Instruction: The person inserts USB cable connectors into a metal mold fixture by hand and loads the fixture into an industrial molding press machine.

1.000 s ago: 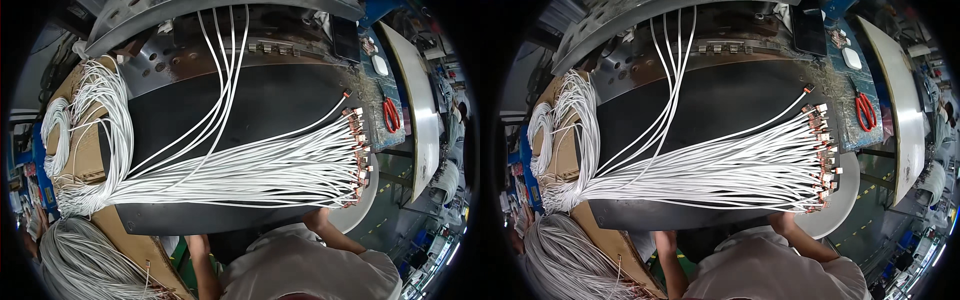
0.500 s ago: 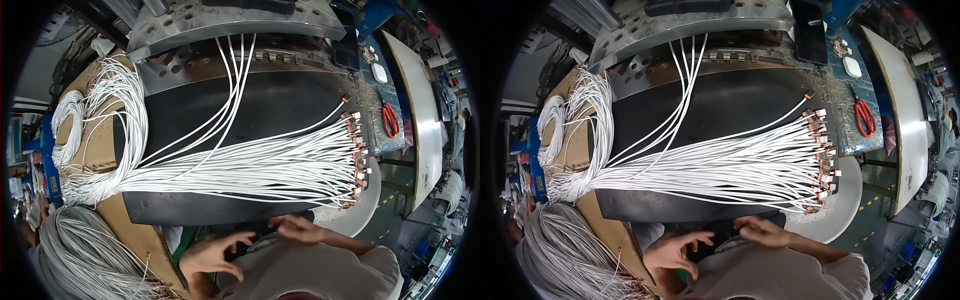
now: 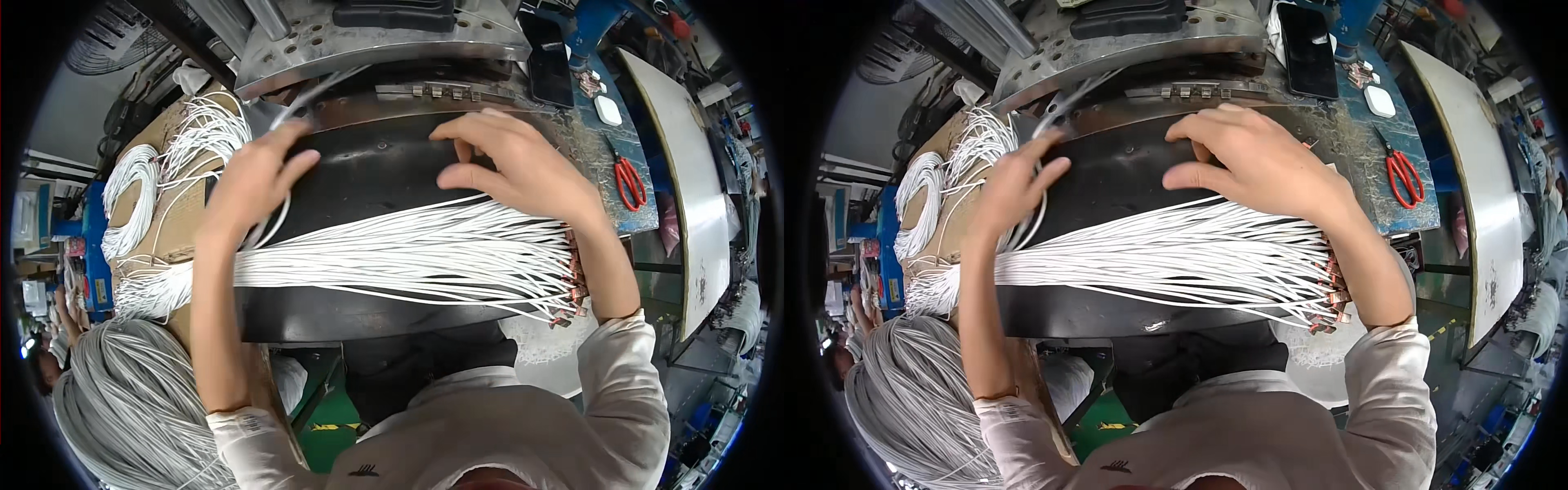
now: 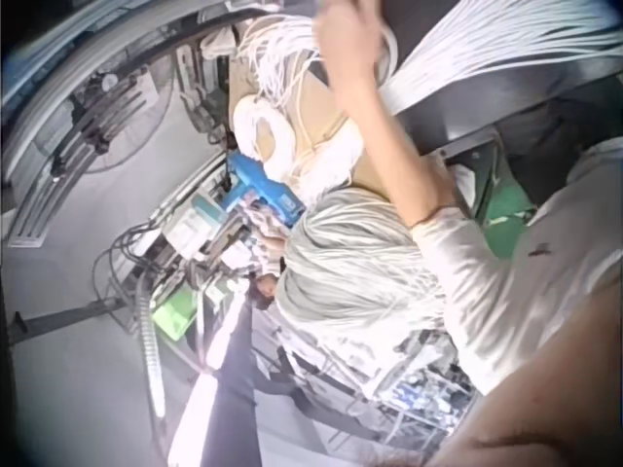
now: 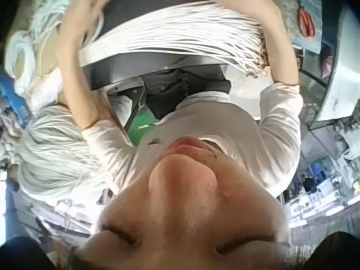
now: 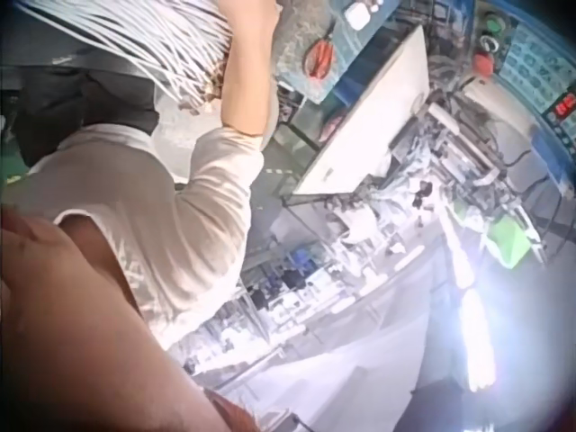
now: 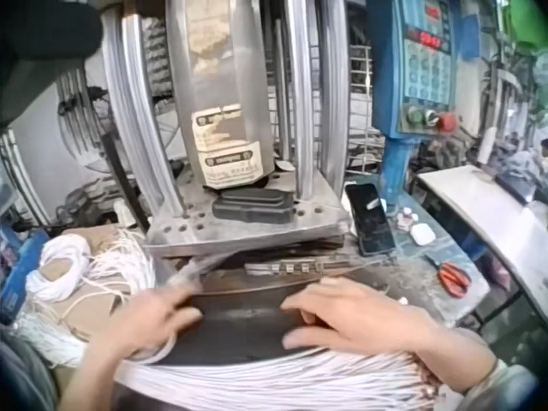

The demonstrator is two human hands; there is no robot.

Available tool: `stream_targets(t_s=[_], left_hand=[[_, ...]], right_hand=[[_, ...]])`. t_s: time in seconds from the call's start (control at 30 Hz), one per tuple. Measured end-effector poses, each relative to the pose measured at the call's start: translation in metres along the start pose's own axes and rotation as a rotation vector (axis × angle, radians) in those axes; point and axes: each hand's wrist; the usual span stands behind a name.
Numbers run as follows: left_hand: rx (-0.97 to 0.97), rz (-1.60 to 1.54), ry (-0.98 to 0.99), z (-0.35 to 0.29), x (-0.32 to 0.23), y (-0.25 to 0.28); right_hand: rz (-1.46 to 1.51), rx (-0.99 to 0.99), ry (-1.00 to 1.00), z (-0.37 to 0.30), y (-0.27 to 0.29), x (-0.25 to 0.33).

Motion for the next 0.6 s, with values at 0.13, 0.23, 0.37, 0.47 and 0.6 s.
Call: stream_targets(t_s=[0.13,0.23,0.37,0.47,0.6], left_hand=[[-0.010,0.110,-0.241,-0.018,-0.014,-0.004],[0.087,0.029,-0.361,-0.032,-0.059,-0.008],[0.297,-0.125,-0.171,-0.029,-0.077,-0.006],[0.358,-0.175,-0.112,-0.027,-0.076,-0.010],[0.278,-0.195,-0.206,-0.028,-0.062,-0.024]], right_hand=[[0.027,0.119,0.099,-0.010,0.002,-0.021],[0.141,0.171,0.170,-0.007,0.006,-0.033],[0.335,0.192,0.122,-0.003,0.001,-0.043],[0.297,0.137,-0.001,-0.004,-0.003,-0.045],[0.402,0.228,-0.121,0.002,0.004,-0.035]])
Point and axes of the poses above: each hand's wrist, its own z-axis towards the middle knuckle, its own y-axis out of the back of the hand, x = y × z, and after that the axes turned 2 degrees about -z, right-handed
